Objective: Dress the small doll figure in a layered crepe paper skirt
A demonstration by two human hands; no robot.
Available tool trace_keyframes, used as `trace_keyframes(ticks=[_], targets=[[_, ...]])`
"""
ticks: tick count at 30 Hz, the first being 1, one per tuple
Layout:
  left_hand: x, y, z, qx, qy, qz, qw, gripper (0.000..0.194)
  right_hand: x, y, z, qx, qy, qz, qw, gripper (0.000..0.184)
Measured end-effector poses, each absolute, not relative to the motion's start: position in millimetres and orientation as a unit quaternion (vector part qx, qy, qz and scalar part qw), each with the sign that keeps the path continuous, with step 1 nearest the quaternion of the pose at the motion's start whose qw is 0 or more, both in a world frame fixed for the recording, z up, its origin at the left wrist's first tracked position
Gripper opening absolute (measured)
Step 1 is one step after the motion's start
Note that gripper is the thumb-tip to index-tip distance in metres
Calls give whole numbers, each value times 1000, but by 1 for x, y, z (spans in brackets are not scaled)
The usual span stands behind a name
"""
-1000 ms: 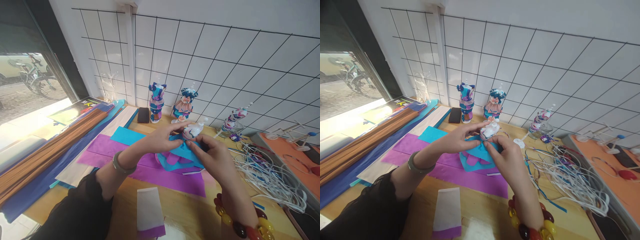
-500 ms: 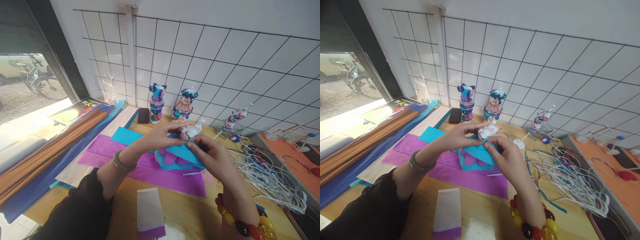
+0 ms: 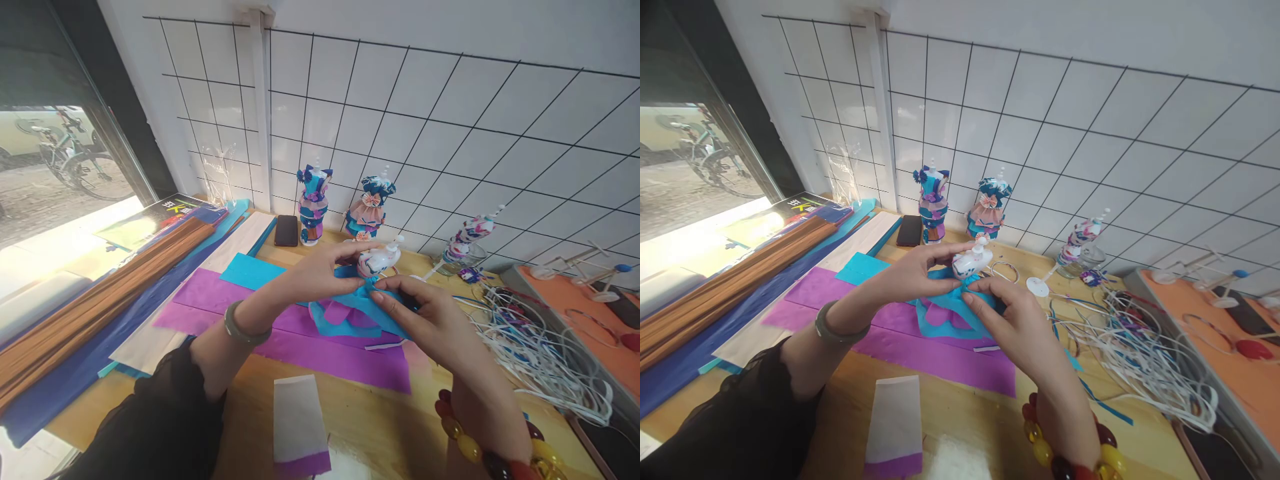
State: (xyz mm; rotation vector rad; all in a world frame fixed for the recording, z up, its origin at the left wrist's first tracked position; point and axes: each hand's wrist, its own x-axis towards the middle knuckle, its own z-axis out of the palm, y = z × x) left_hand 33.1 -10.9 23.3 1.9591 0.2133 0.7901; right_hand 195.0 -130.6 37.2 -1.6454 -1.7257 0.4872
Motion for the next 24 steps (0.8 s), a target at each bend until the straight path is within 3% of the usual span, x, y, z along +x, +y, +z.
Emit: trace_keyframes(ticks=[8, 24], targets=[[34, -10, 21, 804, 80, 333, 486, 60, 197, -129, 35, -647, -673, 142, 329, 22], [31, -13, 25, 825, 84, 311, 465, 59, 199, -123, 29, -633, -652, 157, 388, 17]])
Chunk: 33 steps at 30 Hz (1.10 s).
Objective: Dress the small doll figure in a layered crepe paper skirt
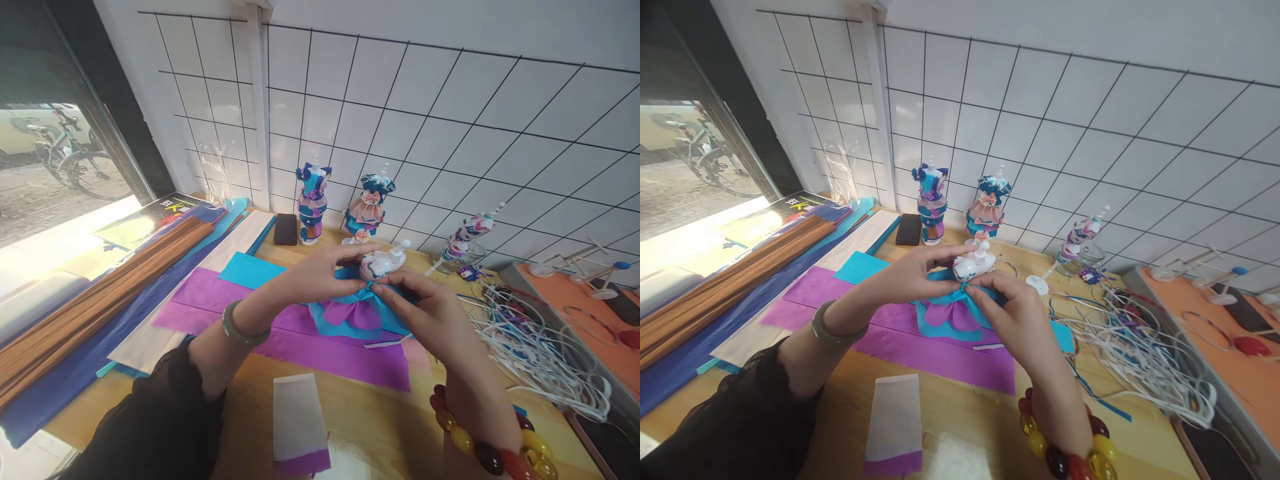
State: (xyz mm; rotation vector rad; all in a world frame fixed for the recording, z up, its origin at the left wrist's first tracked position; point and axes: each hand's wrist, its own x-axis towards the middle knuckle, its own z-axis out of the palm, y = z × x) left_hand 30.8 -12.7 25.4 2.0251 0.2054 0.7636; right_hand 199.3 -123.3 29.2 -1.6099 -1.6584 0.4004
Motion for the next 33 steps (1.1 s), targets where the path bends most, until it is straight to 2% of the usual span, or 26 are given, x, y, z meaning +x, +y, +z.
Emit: trace_keyframes(ticks=[19, 25, 28, 33], targets=[[33, -14, 22, 845, 82, 325, 416, 58, 198, -117, 18, -646, -618, 114, 433, 18], [38, -13, 19, 756, 159, 400, 493, 61, 196, -118, 24, -590, -658, -26, 468, 15], [40, -10, 21, 713, 200, 414, 530, 61, 192, -121, 29, -550, -700, -83, 448, 20], [38, -9, 27, 685, 261, 376, 567, 37, 186, -119, 27, -515, -751, -191, 368, 26]])
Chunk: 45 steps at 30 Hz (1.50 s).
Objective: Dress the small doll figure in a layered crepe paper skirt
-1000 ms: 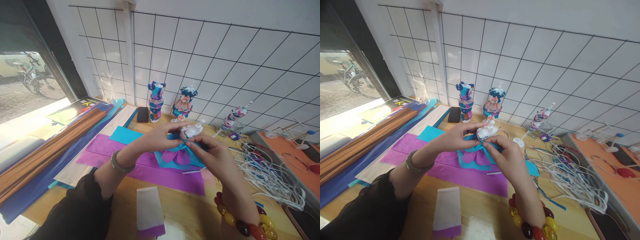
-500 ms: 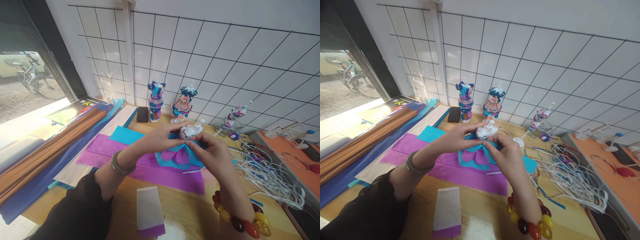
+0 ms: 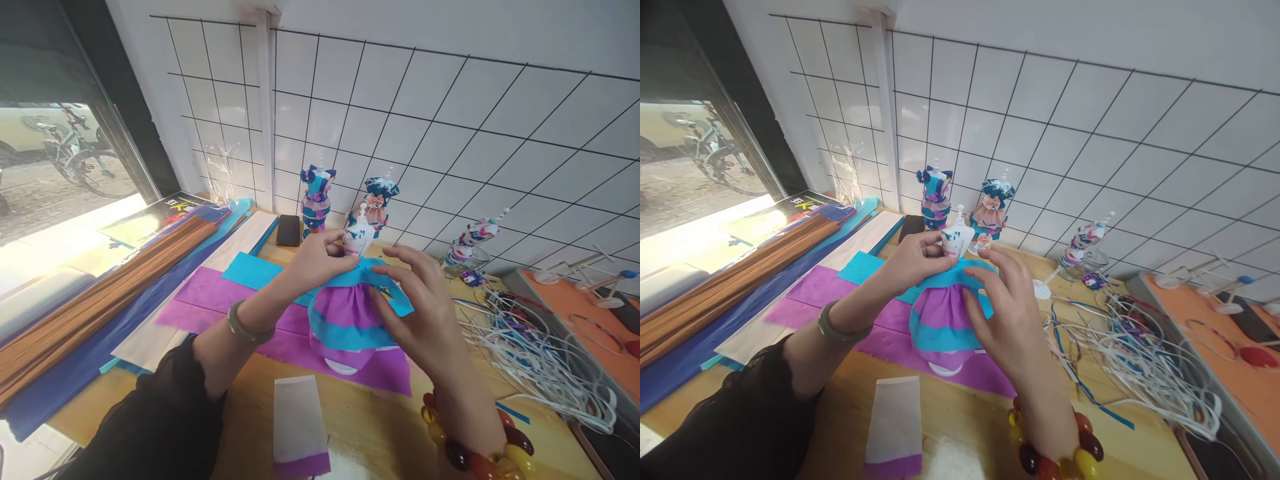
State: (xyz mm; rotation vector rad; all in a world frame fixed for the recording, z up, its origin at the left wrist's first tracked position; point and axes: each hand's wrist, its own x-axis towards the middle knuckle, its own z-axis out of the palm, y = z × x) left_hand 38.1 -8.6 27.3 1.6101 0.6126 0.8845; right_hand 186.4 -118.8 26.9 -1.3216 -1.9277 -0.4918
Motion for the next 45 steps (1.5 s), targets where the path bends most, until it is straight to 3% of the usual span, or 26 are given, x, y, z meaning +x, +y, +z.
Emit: trace_keyframes(ticks=[11, 21, 31, 37, 45], targets=[[41, -9, 23, 665, 272, 353, 600, 31, 181, -112, 17, -464, -765, -323, 309, 14], [36, 6, 21, 621, 293, 391, 613, 26, 179, -112, 13, -420, -790, -316, 316, 17], [40, -4, 22, 672, 298, 380, 561, 30, 169, -112, 8, -437, -790, -316, 291, 17], [38, 2, 23, 627, 298, 404, 596, 34, 166, -112, 8, -413, -803, -313, 295, 19], [37, 1, 25, 632, 283, 414, 590, 35, 178, -110, 11, -454, -759, -306, 352, 32]])
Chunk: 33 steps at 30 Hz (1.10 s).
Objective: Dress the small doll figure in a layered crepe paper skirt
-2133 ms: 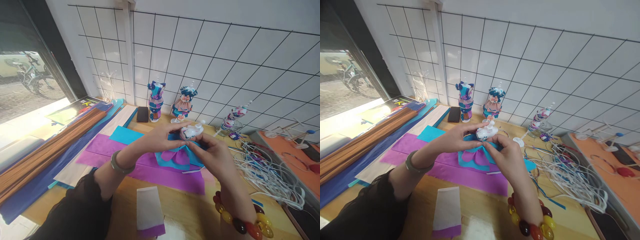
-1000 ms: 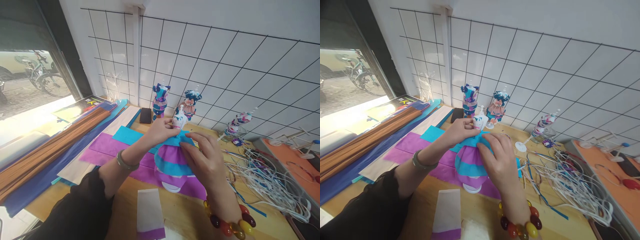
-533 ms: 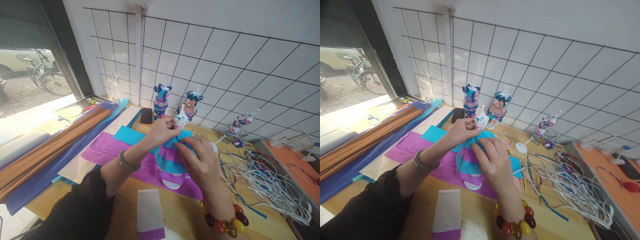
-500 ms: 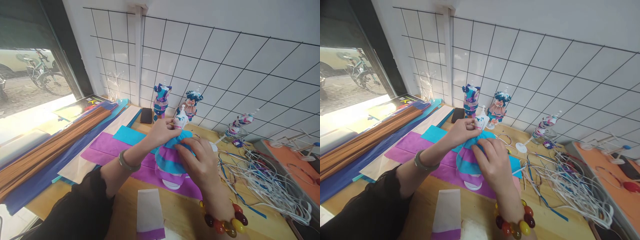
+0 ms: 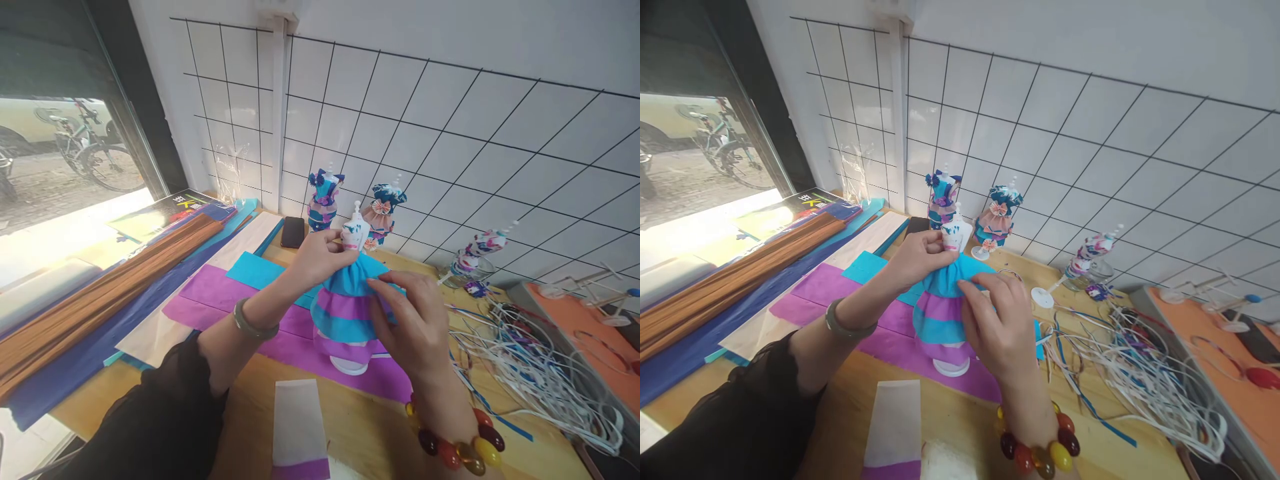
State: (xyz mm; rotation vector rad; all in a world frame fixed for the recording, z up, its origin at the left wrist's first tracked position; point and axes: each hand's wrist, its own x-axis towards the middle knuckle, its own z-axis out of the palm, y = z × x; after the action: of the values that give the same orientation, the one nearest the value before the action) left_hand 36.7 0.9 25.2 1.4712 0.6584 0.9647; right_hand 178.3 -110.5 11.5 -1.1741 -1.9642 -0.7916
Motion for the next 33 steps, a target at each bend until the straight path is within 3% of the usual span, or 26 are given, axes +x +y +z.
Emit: trace_keyframes(ticks=[11, 20, 26, 33], targets=[[32, 1, 27, 655, 257, 425, 570, 32, 186, -110, 11, -441, -784, -271, 343, 26], [34, -13, 26, 725, 160, 390, 544, 60, 188, -118, 19, -546, -650, -108, 517, 15], [34, -17, 22, 809, 100, 342, 467, 61, 209, -109, 10, -567, -642, 142, 495, 32], [29, -13, 27, 861, 78, 291, 409, 61, 222, -110, 11, -535, -663, 227, 472, 30]])
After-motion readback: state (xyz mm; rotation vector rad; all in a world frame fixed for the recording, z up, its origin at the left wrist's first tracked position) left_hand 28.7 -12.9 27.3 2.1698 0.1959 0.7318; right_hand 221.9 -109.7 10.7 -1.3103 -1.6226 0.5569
